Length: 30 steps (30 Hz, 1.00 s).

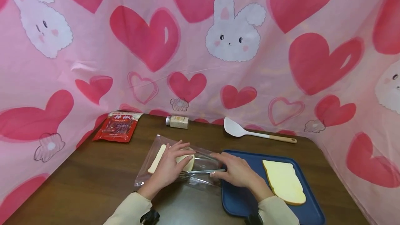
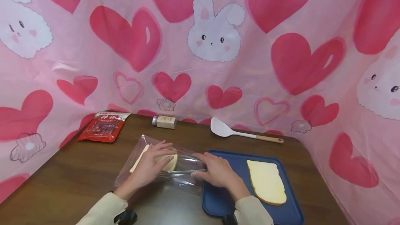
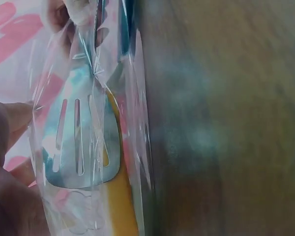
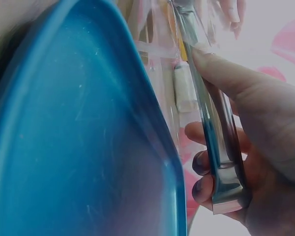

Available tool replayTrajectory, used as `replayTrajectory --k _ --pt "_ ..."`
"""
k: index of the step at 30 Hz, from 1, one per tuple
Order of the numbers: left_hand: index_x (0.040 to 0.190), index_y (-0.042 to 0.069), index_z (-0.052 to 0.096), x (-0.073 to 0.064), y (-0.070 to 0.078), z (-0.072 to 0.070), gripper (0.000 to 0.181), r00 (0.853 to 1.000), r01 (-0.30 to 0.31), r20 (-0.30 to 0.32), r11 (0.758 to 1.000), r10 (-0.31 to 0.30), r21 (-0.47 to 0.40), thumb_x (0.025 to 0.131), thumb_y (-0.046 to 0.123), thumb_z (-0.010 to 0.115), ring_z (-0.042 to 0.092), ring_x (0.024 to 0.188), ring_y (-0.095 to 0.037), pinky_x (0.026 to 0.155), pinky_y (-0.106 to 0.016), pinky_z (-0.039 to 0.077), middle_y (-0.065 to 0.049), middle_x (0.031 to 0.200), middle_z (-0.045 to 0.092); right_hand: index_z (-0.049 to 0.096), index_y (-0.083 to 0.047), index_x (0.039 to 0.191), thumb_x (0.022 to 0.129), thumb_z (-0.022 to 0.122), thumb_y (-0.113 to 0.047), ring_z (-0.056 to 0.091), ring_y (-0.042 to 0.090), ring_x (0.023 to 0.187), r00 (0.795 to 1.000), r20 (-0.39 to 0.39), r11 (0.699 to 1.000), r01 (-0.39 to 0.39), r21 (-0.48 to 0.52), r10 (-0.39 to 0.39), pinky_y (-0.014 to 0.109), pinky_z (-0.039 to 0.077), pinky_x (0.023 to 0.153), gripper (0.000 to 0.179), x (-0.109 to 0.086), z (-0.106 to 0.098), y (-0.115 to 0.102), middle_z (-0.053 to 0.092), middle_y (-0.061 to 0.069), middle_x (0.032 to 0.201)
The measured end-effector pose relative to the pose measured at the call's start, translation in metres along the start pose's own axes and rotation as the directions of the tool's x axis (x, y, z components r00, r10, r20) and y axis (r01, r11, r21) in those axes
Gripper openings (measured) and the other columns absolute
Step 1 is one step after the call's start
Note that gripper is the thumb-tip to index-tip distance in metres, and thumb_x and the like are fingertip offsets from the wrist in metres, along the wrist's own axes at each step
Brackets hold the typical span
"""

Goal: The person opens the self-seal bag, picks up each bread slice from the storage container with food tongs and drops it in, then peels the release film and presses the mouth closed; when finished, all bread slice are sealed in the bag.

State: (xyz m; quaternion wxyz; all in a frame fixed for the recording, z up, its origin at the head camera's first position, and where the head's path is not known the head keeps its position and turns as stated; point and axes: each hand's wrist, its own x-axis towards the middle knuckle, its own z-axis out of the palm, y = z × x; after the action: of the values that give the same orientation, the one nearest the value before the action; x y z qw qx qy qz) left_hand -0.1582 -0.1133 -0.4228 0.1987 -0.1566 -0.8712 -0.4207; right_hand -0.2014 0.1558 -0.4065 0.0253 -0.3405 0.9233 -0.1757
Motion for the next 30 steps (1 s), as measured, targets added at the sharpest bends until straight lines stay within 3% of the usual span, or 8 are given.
replayTrajectory --k 4,8,19,30 --pt "0.112 0.013 0.083 0.003 0.0 -0.003 0.02 1.0 0.001 0.004 1.0 -0.001 0.006 0.092 0.009 0.08 0.053 0.143 -0.046 0.118 -0.083 0.016 -0.018 0.136 0.071 0.06 -0.022 0.149 0.093 0.075 -0.056 0.068 0.021 0.103 1.0 0.0 1.0 0.007 0.025 -0.007 0.048 0.058 0.082 0.068 0.001 -0.004 0.003 0.071 0.001 0.116" --pt "0.113 0.016 0.083 0.001 -0.002 -0.004 0.021 1.0 0.018 0.016 1.0 -0.019 0.011 0.093 0.009 0.079 0.053 0.144 -0.045 0.117 -0.084 0.018 -0.016 0.137 0.071 0.059 -0.018 0.15 0.094 0.075 -0.053 0.069 0.029 0.116 1.0 0.003 0.998 0.001 0.056 -0.001 0.056 0.058 0.092 0.068 -0.001 -0.002 0.004 0.071 0.006 0.127" --pt "0.111 0.012 0.083 -0.002 -0.002 0.0 0.02 1.0 -0.008 0.019 1.0 0.008 0.008 0.092 0.008 0.079 0.054 0.142 -0.048 0.118 -0.082 0.02 -0.019 0.135 0.072 0.062 -0.028 0.146 0.092 0.078 -0.053 0.062 0.013 0.091 1.0 -0.019 1.0 0.015 -0.002 -0.015 0.036 0.05 0.07 0.061 0.001 0.006 -0.001 0.067 -0.005 0.105" --pt "0.114 0.012 0.082 -0.002 -0.001 -0.003 0.021 0.997 0.039 0.065 0.999 -0.037 -0.027 0.094 0.011 0.078 0.048 0.148 -0.046 0.122 -0.079 0.016 -0.019 0.141 0.068 0.059 -0.027 0.149 0.093 0.075 -0.057 0.066 0.018 0.1 1.0 -0.015 1.0 0.017 0.013 -0.017 0.044 0.057 0.077 0.066 0.001 0.008 0.001 0.07 -0.001 0.115"
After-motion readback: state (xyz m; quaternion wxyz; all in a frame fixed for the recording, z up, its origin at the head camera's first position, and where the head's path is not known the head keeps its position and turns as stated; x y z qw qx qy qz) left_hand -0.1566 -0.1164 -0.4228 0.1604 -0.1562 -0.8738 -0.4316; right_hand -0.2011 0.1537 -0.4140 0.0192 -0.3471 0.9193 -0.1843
